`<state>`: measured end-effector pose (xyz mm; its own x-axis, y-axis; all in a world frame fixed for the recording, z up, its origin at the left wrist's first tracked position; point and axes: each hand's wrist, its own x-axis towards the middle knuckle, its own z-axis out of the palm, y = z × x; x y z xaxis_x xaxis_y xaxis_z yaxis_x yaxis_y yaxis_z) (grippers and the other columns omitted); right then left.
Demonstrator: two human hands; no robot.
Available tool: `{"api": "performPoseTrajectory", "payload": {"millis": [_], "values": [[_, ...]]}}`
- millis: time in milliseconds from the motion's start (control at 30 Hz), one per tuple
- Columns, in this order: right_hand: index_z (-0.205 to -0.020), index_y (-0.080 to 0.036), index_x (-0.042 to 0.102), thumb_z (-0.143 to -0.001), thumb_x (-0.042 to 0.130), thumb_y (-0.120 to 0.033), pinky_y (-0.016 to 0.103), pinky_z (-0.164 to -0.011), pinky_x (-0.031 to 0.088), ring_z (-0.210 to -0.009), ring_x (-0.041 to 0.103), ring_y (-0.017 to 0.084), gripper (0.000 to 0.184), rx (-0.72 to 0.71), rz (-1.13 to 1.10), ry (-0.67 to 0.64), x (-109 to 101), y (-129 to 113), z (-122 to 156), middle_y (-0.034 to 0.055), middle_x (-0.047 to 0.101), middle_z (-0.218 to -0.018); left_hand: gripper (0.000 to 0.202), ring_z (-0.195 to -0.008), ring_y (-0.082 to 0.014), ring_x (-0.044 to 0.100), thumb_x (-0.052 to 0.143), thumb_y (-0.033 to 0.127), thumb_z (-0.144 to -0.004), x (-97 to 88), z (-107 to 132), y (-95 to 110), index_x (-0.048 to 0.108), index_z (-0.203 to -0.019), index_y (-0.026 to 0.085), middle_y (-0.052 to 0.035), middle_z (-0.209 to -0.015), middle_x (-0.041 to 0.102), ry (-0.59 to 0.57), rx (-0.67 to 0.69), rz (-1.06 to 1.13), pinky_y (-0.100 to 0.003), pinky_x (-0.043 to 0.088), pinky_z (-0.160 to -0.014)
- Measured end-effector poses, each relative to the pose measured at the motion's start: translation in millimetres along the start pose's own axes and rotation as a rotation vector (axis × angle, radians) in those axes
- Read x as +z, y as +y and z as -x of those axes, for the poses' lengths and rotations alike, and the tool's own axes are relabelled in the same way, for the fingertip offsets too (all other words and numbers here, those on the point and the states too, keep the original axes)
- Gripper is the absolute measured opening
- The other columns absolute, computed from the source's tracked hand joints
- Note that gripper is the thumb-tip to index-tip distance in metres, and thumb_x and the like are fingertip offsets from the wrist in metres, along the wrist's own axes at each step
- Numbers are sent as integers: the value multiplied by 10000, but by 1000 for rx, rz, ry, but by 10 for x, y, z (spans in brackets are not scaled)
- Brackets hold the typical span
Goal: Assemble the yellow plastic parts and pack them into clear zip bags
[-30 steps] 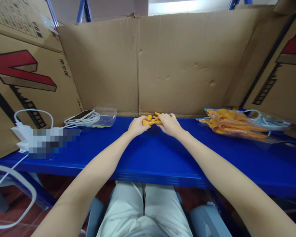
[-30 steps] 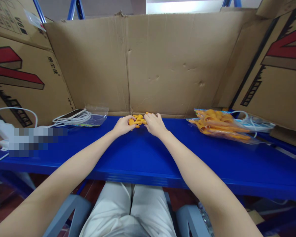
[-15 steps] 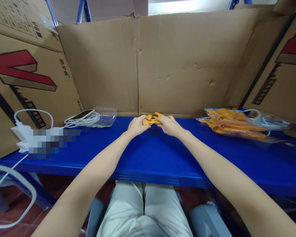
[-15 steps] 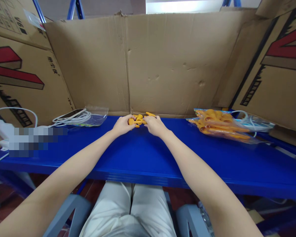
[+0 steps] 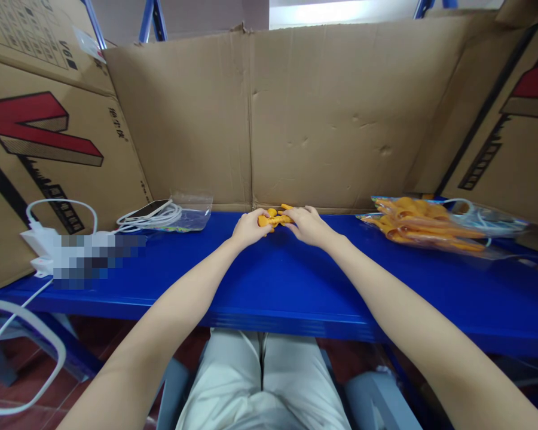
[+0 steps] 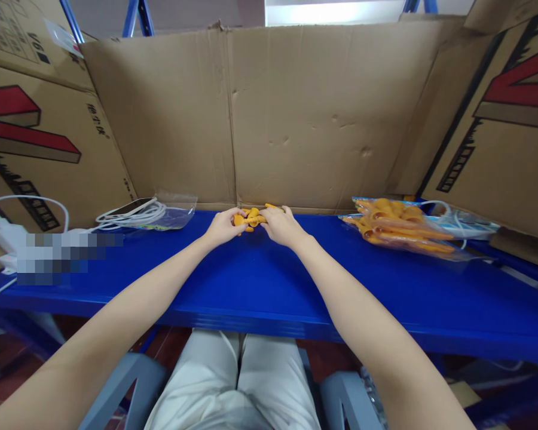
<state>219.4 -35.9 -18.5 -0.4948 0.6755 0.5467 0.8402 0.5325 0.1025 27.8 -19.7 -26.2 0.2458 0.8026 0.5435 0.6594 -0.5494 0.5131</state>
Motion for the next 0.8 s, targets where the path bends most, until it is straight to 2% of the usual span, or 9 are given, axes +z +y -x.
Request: {"api": "performPoseTrajectory", "payload": {"millis": [167, 367, 500, 700, 800], "values": [[-1076, -148, 558, -845, 500, -197, 422, -942, 281, -1047, 544, 233, 243, 19, 8, -89, 1, 33, 0, 125, 623, -1107, 268, -610, -118, 564, 622, 280, -646, 31, -12, -42, 631, -901, 200, 3, -715, 654, -6, 37, -25, -209, 388, -548], [-993, -158, 532, -808, 551, -206, 409, -900, 298, -999, 565, 248, 192, 7, 39, 3, -32, 27, 4, 116, 636, -1045, 277, -593, -117, 566, 628, 274, -644, 49, -13, -56, 628, -910, 197, 1, -713, 651, -7, 34, 4, -210, 394, -545], [-980, -157, 508, -806, 552, -222, 390, -867, 318, -964, 579, 249, 191, 16, -4, 13, -33, 21, 4, 116, 643, -1016, 271, -598, -122, 567, 627, 269, -649, 29, -4, -22, 631, -910, 196, 2, -707, 655, -8, 42, -18, -216, 402, -558], [-1100, -153, 507, -868, 460, -238, 374, -855, 351, -1045, 559, 236, 252, 61, -76, -123, -25, 8, 2, 136, 610, -1135, 293, -627, -137, 574, 623, 287, -661, -8, 12, 15, 632, -945, 218, 5, -718, 661, -15, 27, -101, -224, 399, -571], [-1080, -165, 541, -874, 447, -215, 366, -859, 355, -1071, 547, 227, 231, 67, -65, -178, -29, 8, -3, 129, 599, -1162, 307, -647, -148, 587, 627, 313, -667, -13, 17, 24, 634, -962, 229, -1, -741, 668, -21, 9, -145, -232, 410, -584]]}}
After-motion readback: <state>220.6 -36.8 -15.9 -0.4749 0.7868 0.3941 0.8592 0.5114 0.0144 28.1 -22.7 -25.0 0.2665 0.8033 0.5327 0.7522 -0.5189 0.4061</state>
